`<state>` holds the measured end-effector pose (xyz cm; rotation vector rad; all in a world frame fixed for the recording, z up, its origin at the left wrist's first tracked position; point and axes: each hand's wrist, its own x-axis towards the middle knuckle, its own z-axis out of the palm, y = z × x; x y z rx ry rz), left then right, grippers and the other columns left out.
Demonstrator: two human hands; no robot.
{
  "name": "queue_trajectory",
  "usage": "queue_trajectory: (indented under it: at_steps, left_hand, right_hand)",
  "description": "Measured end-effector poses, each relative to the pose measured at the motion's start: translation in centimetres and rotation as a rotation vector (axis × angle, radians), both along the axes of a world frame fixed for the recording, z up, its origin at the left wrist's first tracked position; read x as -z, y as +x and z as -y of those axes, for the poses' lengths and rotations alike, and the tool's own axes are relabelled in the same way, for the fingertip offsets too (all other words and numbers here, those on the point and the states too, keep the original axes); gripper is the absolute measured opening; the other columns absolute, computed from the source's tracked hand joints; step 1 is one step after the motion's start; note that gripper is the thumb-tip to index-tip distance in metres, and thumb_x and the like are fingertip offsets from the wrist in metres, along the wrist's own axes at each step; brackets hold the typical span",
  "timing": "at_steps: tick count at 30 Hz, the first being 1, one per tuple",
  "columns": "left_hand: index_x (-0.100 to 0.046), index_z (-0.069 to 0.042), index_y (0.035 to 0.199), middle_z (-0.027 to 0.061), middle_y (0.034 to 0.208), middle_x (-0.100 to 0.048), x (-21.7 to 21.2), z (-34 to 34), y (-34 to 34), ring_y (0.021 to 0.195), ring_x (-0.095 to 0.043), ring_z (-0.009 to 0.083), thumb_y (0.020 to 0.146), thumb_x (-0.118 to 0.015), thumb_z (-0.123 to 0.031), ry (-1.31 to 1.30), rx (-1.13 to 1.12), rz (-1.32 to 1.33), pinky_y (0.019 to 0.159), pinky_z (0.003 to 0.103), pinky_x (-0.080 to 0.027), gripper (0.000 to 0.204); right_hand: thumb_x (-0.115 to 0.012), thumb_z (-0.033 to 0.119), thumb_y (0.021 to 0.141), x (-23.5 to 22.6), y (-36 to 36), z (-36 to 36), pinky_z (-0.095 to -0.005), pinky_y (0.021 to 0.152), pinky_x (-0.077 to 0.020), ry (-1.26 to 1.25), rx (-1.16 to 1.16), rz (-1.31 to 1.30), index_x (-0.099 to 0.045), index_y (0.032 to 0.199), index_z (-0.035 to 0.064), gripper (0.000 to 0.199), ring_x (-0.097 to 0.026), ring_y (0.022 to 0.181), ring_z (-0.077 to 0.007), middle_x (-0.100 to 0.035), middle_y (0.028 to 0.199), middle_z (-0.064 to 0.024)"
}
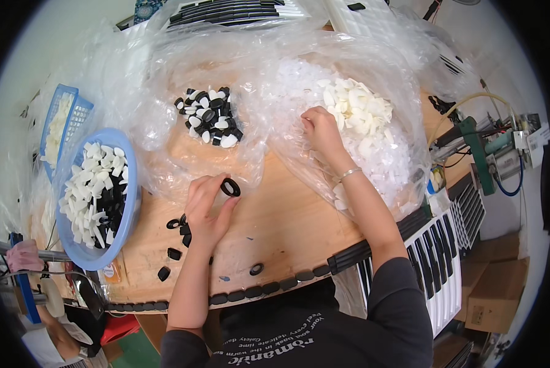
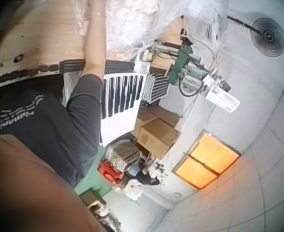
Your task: Manually assembling or sorting small black and white plastic key components at a manufacturing workbench.
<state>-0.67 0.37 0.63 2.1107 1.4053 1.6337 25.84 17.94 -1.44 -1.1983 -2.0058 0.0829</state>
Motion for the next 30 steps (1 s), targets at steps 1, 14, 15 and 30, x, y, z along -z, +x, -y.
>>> queue_trajectory:
  at_steps: [1, 14, 15, 30]
  left_hand:
    - [-0.062, -0.001, 0.11, 0.0071, 0.102, -0.067, 0.0, 0.0, 0.0, 0.091, -0.056, 0.0225, 0.066, -0.073, 0.004, -0.001, -0.001, 0.001, 0.075, 0.031, -0.045, 0.046]
    - [-0.059, 0.004, 0.109, 0.016, 0.093, -0.062, 2.0, 0.5, 2.9, 0.082, -0.059, 0.0327, 0.067, -0.074, -0.001, -0.044, -0.007, -0.126, 0.071, 0.038, -0.049, 0.044]
    - [-0.059, 0.004, 0.109, 0.0162, 0.093, -0.062, 2.0, 0.5, 2.8, 0.082, -0.059, 0.0326, 0.067, -0.075, -0.002, -0.067, -0.049, -0.135, 0.071, 0.038, -0.049, 0.044]
    - [-0.062, -0.001, 0.112, 0.0131, 0.091, -0.064, 2.1, 0.0, 0.7, 0.079, -0.06, 0.0251, 0.069, -0.077, -0.004, -0.145, -0.11, -0.049, 0.069, 0.032, -0.048, 0.045]
  right_hand:
    - [-0.06, -0.004, 0.082, 0.2, 0.2, 0.2, -0.0331, 0.06, -0.0523, -0.052, 0.028, -0.045, -0.066, 0.092, -0.0045, 0.012, -0.066, 0.065, -0.0248, -0.066, 0.084, -0.0175]
    - [-0.049, 0.0, 0.093, -1.4, -9.9, 12.1, -0.0284, 0.068, -0.0524, -0.334, -0.411, -0.639, -0.054, 0.123, 0.0003, 0.03, -0.066, 0.08, -0.0171, -0.067, 0.098, -0.0128]
    - [-0.052, 0.001, 0.091, -1.2, -9.3, 11.5, -0.0297, 0.067, -0.0515, -0.424, -0.331, -0.487, -0.055, 0.12, 0.0, 0.029, -0.065, 0.076, -0.0177, -0.066, 0.094, -0.0126]
    - [-0.069, 0.008, 0.076, -0.2, -4.4, 8.8, -0.0304, 0.062, -0.0504, -0.55, -0.171, -0.119, -0.064, 0.095, -0.0026, 0.022, -0.062, 0.064, -0.0223, -0.064, 0.076, -0.0134]
